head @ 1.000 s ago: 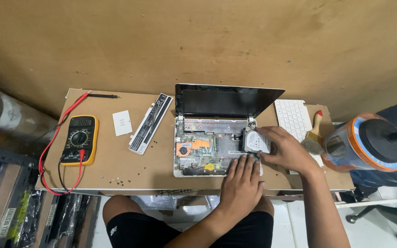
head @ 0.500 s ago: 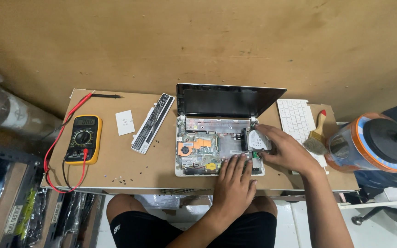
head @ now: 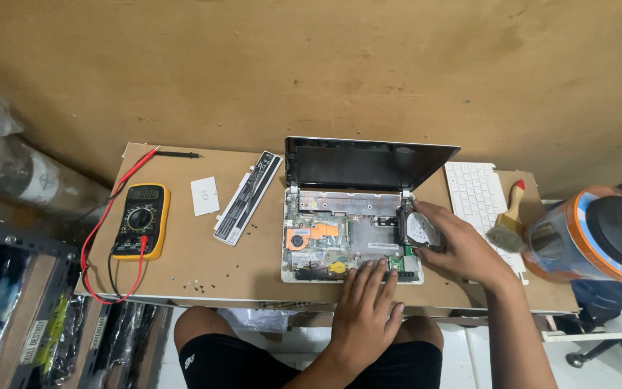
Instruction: Inspecting and reassembling a laptop motherboard using a multimeter and manual manipulation of internal components.
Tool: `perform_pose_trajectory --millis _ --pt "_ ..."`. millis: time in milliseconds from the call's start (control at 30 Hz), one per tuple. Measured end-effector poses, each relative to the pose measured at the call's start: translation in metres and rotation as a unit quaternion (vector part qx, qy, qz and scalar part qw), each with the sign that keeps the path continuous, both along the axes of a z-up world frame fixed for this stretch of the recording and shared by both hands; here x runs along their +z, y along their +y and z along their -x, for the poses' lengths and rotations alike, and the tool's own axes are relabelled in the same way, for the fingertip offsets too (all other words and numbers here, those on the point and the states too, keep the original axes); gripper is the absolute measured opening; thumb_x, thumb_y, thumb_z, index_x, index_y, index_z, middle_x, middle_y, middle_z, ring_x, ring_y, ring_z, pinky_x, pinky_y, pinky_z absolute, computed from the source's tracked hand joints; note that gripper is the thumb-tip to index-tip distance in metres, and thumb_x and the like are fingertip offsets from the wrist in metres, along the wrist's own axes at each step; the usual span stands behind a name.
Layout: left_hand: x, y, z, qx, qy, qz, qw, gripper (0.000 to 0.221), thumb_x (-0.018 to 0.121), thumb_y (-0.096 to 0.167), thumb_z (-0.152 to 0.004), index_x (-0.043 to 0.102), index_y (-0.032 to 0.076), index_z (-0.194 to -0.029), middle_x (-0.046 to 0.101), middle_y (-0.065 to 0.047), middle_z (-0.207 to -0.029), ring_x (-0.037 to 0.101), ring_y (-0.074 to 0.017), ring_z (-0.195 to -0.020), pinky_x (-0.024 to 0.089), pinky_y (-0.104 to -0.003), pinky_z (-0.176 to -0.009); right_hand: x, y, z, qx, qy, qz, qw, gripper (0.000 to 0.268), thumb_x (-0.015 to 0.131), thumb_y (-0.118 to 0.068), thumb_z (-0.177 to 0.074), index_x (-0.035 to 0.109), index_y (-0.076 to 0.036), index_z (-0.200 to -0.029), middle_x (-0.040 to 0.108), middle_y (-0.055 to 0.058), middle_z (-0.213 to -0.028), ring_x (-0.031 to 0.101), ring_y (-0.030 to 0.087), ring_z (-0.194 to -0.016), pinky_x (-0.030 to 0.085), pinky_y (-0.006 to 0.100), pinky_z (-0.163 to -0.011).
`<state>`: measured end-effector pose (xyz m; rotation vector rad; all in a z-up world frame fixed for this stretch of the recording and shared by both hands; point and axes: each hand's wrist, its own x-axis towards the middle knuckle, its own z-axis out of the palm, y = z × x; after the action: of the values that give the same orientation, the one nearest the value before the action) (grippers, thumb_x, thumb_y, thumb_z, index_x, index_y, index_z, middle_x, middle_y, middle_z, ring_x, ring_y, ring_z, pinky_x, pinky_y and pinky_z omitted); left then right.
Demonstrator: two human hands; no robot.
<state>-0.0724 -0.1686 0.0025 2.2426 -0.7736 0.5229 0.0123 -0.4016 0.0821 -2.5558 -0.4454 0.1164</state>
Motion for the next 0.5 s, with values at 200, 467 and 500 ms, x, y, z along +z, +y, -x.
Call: perform_pose_trajectory --millis 200,467,500 --pt "-0.003 0.022 0.011 0.038 -0.028 0.027 0.999 0.043 0.07 0.025 -0.096 0.065 0.006 -0.134 0.061 -0.016 -0.143 0.059 -0.0339 -0.13 0.042 -0.054 -0.111 0.0 0.001 0.006 -0.034 0.005 -0.017 0.999 0.079 0.075 -0.021 -0.085 0.041 -0.013 -0.155 0.05 0.011 -0.156 0.048 0.028 -0.143 0.038 0.04 -0.113" --pt "-0.008 0.087 -0.035 0.174 -0.055 0.108 0.977 0.045 0.07 0.025 -0.093 0.061 0.011 -0.134 0.065 -0.012 -0.133 0.062 -0.029 -0.122 0.052 -0.047 -0.104 -0.004 0.021 0.031 -0.111 -0.06 -0.045 0.991 0.069 0.073 -0.022 -0.085 0.05 -0.012 -0.15 0.057 0.012 -0.149 0.053 0.028 -0.139 0.041 0.041 -0.11" --pt "-0.007 0.096 -0.046 0.192 0.005 0.098 0.976 0.042 0.064 0.026 -0.095 0.061 0.013 -0.135 0.065 -0.01 -0.134 0.06 -0.0286 -0.123 0.051 -0.046 -0.103 -0.011 0.032 0.036 -0.132 -0.124 -0.047 0.982 0.06 0.071 -0.018 -0.087 0.055 -0.006 -0.144 0.062 0.014 -0.141 0.058 0.029 -0.13 0.046 0.042 -0.11"
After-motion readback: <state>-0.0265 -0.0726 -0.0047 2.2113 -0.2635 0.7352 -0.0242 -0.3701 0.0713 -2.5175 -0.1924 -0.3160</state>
